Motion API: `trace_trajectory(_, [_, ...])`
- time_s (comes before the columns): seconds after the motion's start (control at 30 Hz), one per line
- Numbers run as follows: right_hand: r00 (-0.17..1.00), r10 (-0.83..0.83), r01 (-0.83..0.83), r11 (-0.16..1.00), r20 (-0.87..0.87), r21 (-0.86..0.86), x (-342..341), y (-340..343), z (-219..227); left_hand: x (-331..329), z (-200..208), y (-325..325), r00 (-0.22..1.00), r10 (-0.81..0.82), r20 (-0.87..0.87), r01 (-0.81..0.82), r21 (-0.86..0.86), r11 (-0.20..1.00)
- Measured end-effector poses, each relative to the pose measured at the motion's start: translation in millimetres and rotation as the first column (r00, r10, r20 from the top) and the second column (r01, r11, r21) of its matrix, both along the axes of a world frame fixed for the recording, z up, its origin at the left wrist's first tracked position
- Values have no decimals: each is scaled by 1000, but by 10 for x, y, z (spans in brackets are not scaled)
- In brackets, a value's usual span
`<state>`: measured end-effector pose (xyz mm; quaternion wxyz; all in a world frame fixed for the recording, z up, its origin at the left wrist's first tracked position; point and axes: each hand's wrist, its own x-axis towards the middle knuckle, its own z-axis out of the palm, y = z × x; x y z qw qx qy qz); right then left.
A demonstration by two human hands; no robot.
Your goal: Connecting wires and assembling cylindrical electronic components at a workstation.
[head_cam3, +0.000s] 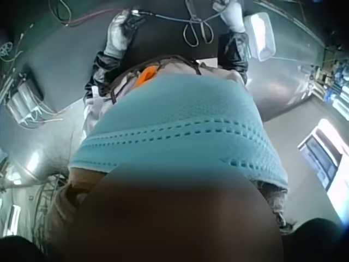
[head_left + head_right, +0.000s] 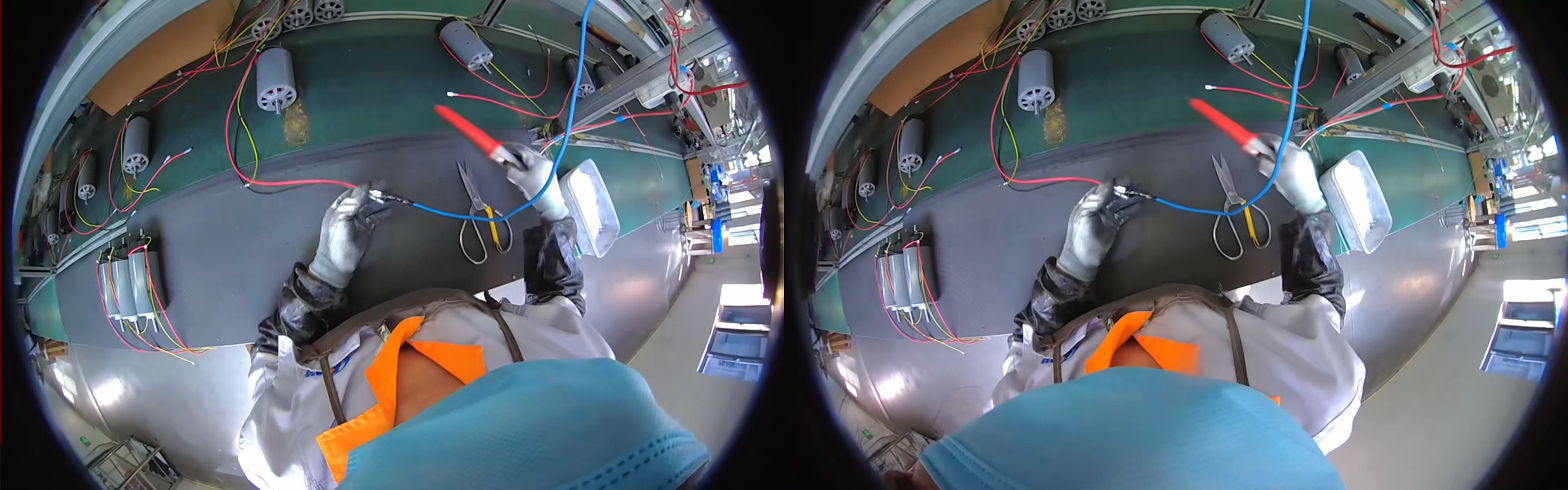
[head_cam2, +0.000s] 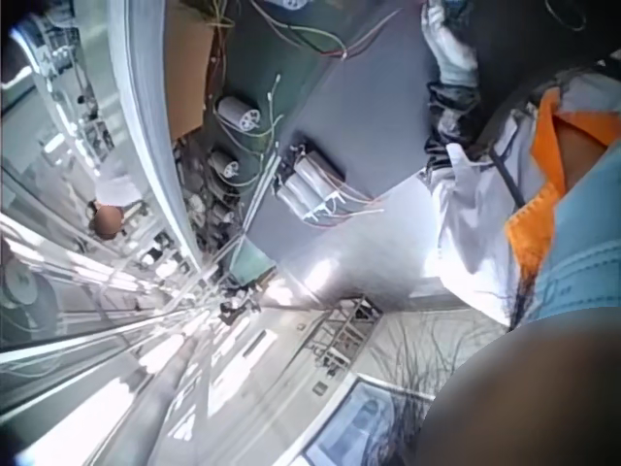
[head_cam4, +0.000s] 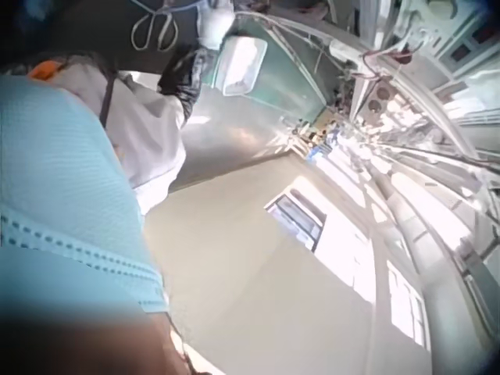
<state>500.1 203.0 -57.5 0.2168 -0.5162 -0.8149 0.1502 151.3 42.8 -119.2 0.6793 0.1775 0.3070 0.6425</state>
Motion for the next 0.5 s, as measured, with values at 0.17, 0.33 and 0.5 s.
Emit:
trace_trajectory(0.17, [949,-144,142,989,281,28,-44,-550,10,59,9,173,993,-56,99,55,9,998])
trace_trajectory(0.33, [800,491,-576,788,-345,-215,-867,-960,269,27,62,337,958,-101,-268,122,62,991])
trace_trajectory(0.5, [780,-30,-176,948,-625,-264,-412,-771,143,-720,-5,879,687,31,-726,-41,3,999])
